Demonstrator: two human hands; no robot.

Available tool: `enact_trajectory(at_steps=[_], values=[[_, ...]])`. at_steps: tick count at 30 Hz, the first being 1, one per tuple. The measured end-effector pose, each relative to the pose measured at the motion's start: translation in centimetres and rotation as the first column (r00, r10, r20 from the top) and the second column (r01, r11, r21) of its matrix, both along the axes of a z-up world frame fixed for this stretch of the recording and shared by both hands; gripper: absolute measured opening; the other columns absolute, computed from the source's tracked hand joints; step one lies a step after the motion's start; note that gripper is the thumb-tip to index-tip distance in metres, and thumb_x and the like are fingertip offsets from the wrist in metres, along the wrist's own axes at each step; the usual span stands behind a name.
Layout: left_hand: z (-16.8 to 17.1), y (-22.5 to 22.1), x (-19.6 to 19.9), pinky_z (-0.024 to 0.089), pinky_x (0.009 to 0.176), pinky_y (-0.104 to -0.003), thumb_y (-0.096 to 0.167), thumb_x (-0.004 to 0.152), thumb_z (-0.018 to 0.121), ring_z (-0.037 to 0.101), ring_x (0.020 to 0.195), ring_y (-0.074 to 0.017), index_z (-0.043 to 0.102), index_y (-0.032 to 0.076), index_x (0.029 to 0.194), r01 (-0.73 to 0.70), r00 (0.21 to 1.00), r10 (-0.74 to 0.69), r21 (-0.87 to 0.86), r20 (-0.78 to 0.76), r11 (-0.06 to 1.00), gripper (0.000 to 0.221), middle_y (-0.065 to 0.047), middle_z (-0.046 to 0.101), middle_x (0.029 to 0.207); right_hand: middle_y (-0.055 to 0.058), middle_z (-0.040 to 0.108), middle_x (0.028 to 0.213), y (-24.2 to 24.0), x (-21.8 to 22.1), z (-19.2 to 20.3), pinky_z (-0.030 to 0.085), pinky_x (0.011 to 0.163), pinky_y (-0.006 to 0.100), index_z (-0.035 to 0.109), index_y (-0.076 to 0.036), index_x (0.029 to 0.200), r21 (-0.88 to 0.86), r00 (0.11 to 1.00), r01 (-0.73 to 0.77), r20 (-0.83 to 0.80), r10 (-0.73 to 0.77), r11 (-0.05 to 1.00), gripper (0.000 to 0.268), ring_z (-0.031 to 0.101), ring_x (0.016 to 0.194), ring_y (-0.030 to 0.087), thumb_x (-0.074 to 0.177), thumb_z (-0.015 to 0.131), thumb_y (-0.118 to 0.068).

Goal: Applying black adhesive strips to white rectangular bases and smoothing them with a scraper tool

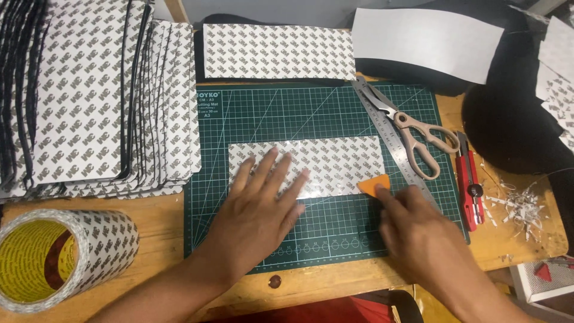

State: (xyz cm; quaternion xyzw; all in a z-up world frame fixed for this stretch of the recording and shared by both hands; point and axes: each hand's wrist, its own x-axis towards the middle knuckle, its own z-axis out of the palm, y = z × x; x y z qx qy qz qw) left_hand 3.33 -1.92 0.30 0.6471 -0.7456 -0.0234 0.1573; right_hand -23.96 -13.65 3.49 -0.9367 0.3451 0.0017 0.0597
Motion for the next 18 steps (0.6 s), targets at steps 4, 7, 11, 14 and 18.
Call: enact_trajectory(at_steps=[4, 7, 11, 14, 18], values=[[-1.7, -0.4, -0.1, 0.016, 0.124, -0.059, 0.047, 0.109, 0.034, 0.022, 0.155, -0.041, 0.048, 0.018, 0.151, 0.09, 0.996, -0.09, 0.041, 0.012, 0.995, 0.053, -0.018, 0.037, 0.163, 0.015, 0.061, 0.1, -0.6, 2.0, 0.3, 0.064, 0.06, 0.05, 0.055, 0.003, 0.143, -0.005, 1.0, -0.014, 0.019, 0.014, 1.0, 0.049, 0.067, 0.072, 0.034, 0.096, 0.055, -0.013], [-1.7, -0.5, -0.2, 0.018, 0.122, -0.062, 0.05, 0.108, 0.037, 0.026, 0.153, -0.0433, 0.053, 0.016, 0.147, 0.096, 0.995, -0.096, 0.057, -0.014, 0.994, 0.054, -0.02, 0.041, 0.16, 0.012, 0.056, 0.096, -1.9, 2.7, -0.2, 0.058, 0.042, 0.048, 0.056, -0.002, 0.139, -0.032, 1.0, 0.007, -0.011, -0.007, 0.999, 0.047, 0.062, 0.068, 0.032, 0.093, 0.058, -0.012], [-1.5, -0.4, -0.2, 0.018, 0.123, -0.062, 0.05, 0.106, 0.042, 0.023, 0.154, -0.045, 0.051, 0.013, 0.147, 0.101, 0.995, -0.1, 0.033, -0.023, 0.994, 0.056, -0.021, 0.039, 0.16, 0.013, 0.057, 0.092, -3.9, 4.4, 0.2, 0.056, 0.044, 0.049, 0.055, -0.002, 0.137, -0.015, 0.998, 0.024, -0.055, -0.025, 1.0, 0.041, 0.062, 0.067, 0.034, 0.098, 0.053, -0.015], [-1.3, -0.3, -0.2, 0.019, 0.123, -0.062, 0.049, 0.105, 0.045, 0.025, 0.153, -0.0452, 0.053, 0.013, 0.145, 0.099, 0.995, -0.098, 0.011, -0.031, 0.995, 0.054, -0.022, 0.041, 0.16, 0.016, 0.06, 0.098, -5.0, 5.6, 0.5, 0.06, 0.054, 0.052, 0.052, 0.0, 0.141, 0.032, 0.996, 0.049, -0.077, -0.047, 0.998, 0.044, 0.064, 0.071, 0.035, 0.1, 0.049, -0.014], [-1.6, -0.3, -0.2, 0.018, 0.123, -0.062, 0.048, 0.107, 0.042, 0.024, 0.154, -0.0451, 0.051, 0.014, 0.147, 0.1, 0.995, -0.1, 0.019, -0.021, 0.995, 0.054, -0.022, 0.038, 0.161, 0.019, 0.06, 0.112, -6.3, 6.3, 0.4, 0.059, 0.071, 0.058, 0.05, -0.001, 0.149, 0.09, 0.99, 0.118, -0.093, -0.109, 0.989, 0.052, 0.067, 0.081, 0.043, 0.102, 0.047, -0.02]])
